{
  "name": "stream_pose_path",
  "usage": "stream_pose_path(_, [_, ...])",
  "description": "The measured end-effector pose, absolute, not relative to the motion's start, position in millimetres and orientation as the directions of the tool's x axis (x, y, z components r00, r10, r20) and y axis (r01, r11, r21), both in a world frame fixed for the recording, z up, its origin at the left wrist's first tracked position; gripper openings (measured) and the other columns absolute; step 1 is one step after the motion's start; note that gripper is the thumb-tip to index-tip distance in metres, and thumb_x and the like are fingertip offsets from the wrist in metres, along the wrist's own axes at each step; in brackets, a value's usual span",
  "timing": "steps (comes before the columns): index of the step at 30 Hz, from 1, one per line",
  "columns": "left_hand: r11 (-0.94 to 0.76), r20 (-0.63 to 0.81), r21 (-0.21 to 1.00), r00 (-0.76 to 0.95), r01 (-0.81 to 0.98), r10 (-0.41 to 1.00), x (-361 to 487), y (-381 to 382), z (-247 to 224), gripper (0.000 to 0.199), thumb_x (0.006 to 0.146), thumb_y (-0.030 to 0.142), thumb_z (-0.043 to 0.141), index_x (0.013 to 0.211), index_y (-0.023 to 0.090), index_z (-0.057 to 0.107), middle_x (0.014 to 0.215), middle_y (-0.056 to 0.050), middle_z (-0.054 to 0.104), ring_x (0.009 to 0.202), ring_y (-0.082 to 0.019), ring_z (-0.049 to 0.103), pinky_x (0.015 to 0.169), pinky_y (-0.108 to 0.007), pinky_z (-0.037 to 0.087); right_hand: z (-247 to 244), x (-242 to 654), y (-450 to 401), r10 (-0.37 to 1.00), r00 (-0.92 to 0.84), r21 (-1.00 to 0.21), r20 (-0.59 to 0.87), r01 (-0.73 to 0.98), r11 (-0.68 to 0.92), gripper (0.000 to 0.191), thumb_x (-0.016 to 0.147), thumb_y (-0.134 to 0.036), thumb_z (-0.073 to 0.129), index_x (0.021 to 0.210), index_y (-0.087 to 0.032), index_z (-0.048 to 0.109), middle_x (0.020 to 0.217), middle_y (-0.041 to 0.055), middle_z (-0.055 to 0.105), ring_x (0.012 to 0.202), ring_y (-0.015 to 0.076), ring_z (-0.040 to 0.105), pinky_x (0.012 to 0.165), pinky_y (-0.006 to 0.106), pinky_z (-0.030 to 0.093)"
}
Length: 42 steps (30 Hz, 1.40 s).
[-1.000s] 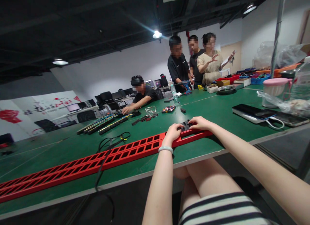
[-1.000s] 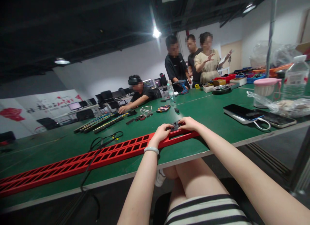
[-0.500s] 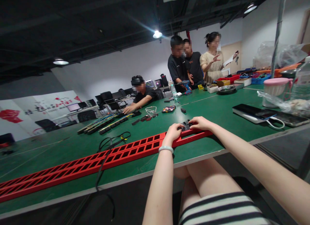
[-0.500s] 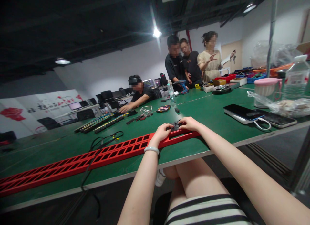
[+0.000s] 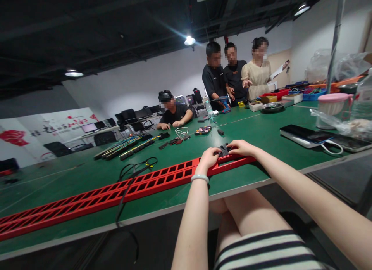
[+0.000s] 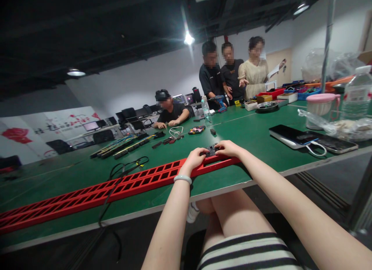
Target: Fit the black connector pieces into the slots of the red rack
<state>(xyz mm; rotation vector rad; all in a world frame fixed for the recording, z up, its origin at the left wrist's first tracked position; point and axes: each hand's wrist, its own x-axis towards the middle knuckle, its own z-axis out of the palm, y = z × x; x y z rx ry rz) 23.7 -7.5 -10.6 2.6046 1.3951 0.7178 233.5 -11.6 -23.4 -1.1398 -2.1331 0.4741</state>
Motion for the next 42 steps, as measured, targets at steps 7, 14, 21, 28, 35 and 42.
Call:
stream_pose_path(7, [-0.563, 0.348, 0.310, 0.460, 0.766, 0.817, 25.1, -8.6, -9.3, 0.031, 0.072, 0.012, 0.046, 0.095, 0.022, 0.063, 0.096, -0.002, 0.061, 0.090, -0.014, 0.053, 0.086, -0.023, 0.038, -23.0, 234.2, -8.2, 0.818, -0.430, -0.520, 0.382, 0.631, 0.575, 0.035, 0.069, -0.032, 0.059, 0.102, -0.019, 0.062, 0.098, 0.0058, 0.063, 0.087, 0.0186, 0.057, 0.076, 0.025, 0.042])
stream_pose_path(14, [-0.558, 0.341, 0.315, 0.457, 0.768, 0.821, 25.1, -7.7, -9.2, 0.030, 0.072, 0.013, 0.046, 0.094, 0.022, 0.063, 0.096, -0.002, 0.061, 0.089, -0.014, 0.054, 0.086, -0.024, 0.039, -21.6, 233.3, -8.6, 0.806, -0.456, -0.457, 0.377, 0.665, 0.590, 0.035, 0.069, -0.034, 0.058, 0.101, -0.020, 0.062, 0.094, 0.0054, 0.063, 0.085, 0.0188, 0.056, 0.076, 0.025, 0.041])
stream_pose_path(21, [-0.550, 0.335, 0.317, 0.452, 0.772, 0.827, 25.7, -10.2, -7.8, 0.030, 0.072, 0.013, 0.046, 0.095, 0.021, 0.063, 0.096, -0.002, 0.061, 0.091, -0.014, 0.053, 0.086, -0.024, 0.038, -22.3, 233.6, -10.7, 0.793, -0.472, -0.437, 0.385, 0.664, 0.607, 0.039, 0.070, -0.037, 0.056, 0.104, -0.019, 0.061, 0.100, 0.0069, 0.061, 0.089, 0.0194, 0.055, 0.078, 0.025, 0.040])
stream_pose_path(28, [-0.532, 0.324, 0.320, 0.437, 0.784, 0.839, 27.3, -12.7, -6.0, 0.030, 0.072, 0.013, 0.045, 0.095, 0.021, 0.063, 0.098, -0.002, 0.061, 0.092, -0.014, 0.053, 0.088, -0.024, 0.038, -20.0, 232.5, -12.7, 0.770, -0.505, -0.417, 0.391, 0.648, 0.637, 0.035, 0.074, -0.035, 0.052, 0.103, -0.019, 0.062, 0.098, 0.0071, 0.062, 0.090, 0.0200, 0.055, 0.079, 0.026, 0.040])
stream_pose_path(35, [-0.600, 0.378, 0.294, 0.486, 0.744, 0.788, 22.0, -4.0, -13.1, 0.030, 0.072, 0.014, 0.045, 0.094, 0.022, 0.063, 0.095, -0.002, 0.061, 0.089, -0.014, 0.054, 0.084, -0.023, 0.040, -26.4, 232.5, -4.7, 0.772, -0.489, -0.408, 0.406, 0.658, 0.632, 0.033, 0.079, -0.029, 0.044, 0.105, -0.017, 0.061, 0.104, 0.0078, 0.060, 0.096, 0.0196, 0.053, 0.085, 0.028, 0.038])
stream_pose_path(42, [-0.604, 0.380, 0.295, 0.489, 0.740, 0.785, 21.3, -1.2, -15.4, 0.029, 0.072, 0.015, 0.045, 0.094, 0.022, 0.063, 0.095, -0.002, 0.061, 0.089, -0.014, 0.053, 0.084, -0.023, 0.039, -31.4, 234.3, 0.8, 0.744, -0.514, -0.365, 0.427, 0.655, 0.662, 0.034, 0.078, -0.028, 0.044, 0.106, -0.018, 0.060, 0.104, 0.0078, 0.059, 0.095, 0.0197, 0.053, 0.086, 0.029, 0.038])
